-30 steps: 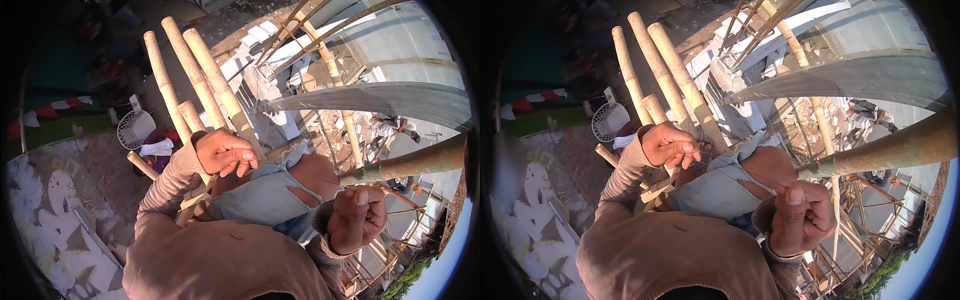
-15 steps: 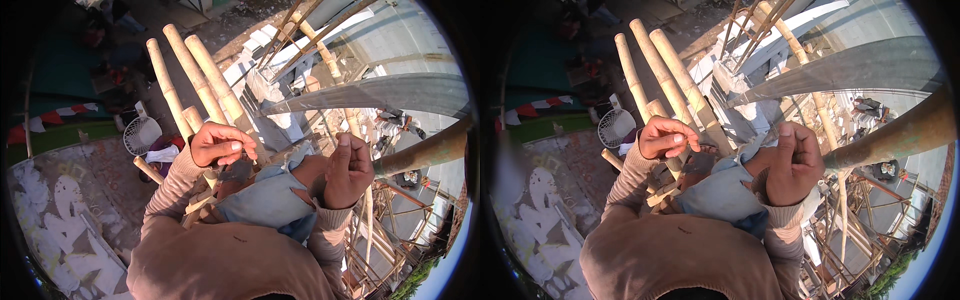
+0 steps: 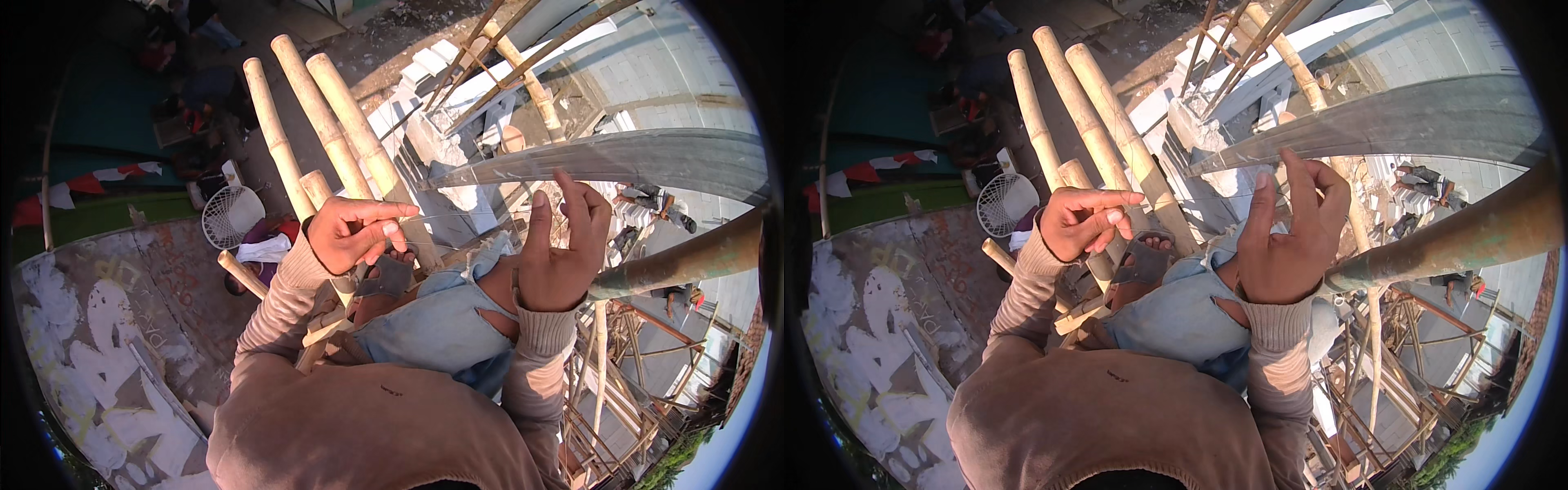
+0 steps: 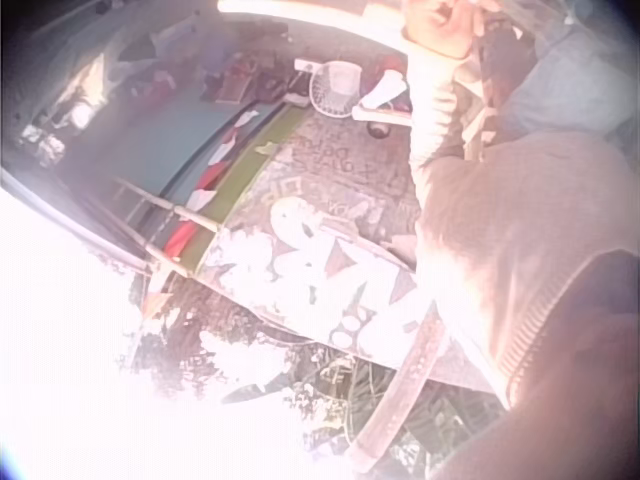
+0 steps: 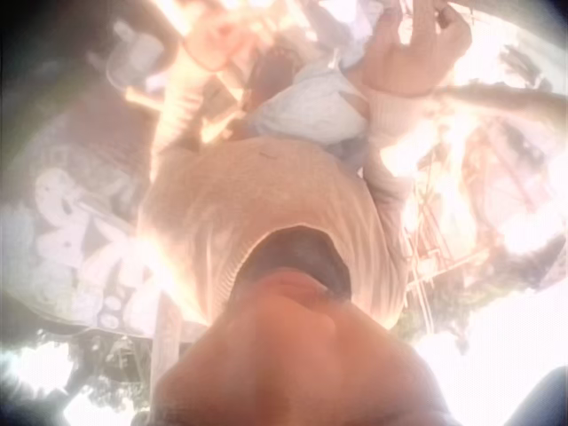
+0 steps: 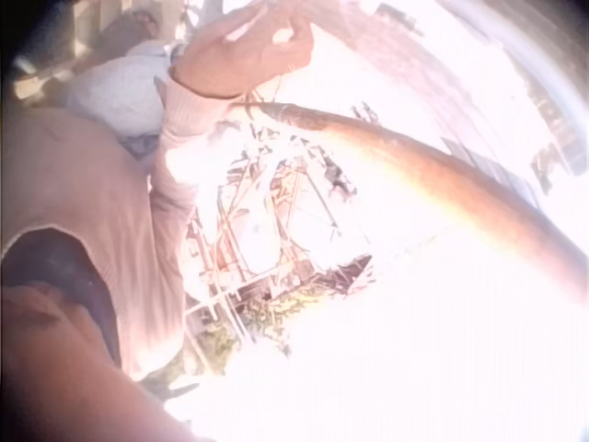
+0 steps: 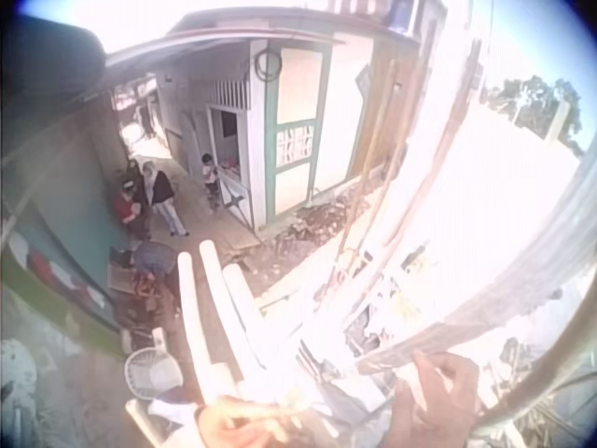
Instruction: The person assembles a bamboo scaffold at a construction site by tying bamboo poles and metal framing components together using wire.
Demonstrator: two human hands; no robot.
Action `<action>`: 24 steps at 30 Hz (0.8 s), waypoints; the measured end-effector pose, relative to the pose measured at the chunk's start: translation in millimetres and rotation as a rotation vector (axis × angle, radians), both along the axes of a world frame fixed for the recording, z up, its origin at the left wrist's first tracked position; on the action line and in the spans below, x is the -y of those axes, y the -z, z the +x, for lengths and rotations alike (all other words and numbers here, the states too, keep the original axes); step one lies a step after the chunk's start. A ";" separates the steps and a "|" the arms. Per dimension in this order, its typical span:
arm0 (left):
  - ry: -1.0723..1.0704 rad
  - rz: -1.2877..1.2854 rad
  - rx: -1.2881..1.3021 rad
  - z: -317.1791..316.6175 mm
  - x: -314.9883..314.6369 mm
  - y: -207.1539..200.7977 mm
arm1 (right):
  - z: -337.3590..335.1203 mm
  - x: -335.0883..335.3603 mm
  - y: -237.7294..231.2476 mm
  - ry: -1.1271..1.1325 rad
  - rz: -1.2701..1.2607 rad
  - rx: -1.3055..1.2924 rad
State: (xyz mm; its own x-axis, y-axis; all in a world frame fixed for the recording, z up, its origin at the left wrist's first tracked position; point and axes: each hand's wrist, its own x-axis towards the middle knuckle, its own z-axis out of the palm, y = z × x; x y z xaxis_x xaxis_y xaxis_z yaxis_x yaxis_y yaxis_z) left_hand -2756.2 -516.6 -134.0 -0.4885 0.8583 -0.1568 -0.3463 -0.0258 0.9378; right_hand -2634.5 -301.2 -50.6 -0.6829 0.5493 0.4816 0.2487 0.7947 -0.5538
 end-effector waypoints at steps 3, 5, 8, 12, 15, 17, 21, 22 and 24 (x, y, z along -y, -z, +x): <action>-0.073 -0.089 -0.149 6.2 -2.3 -2.4 | -13.1 9.2 -9.8 -0.084 0.470 0.129; -0.078 -0.142 -0.245 9.0 -5.0 -10.2 | -15.0 22.7 -18.0 -0.154 0.498 0.249; -0.124 -0.143 -0.621 6.9 -5.6 -19.8 | -28.1 33.3 -17.9 -0.400 0.337 0.279; -0.032 -0.186 -0.777 3.7 -2.7 -41.4 | -42.0 28.3 -5.7 -0.508 0.188 0.245; -0.124 -0.168 -0.628 9.9 -2.7 -39.8 | -41.8 24.3 10.6 -0.467 -0.024 0.174; -0.152 -0.177 -0.535 11.1 -0.7 -40.5 | -42.6 23.5 10.7 -0.463 -0.208 0.126; -0.105 -0.177 -0.385 9.0 -0.8 -47.4 | -43.3 29.1 0.3 -0.588 -0.310 0.272; -0.096 -0.164 -0.403 8.0 -1.8 -48.3 | -42.9 28.8 -0.3 -0.633 -0.252 0.357; -0.159 -0.121 -0.318 10.1 -2.4 -47.1 | -38.9 28.3 5.4 -0.671 -0.355 0.356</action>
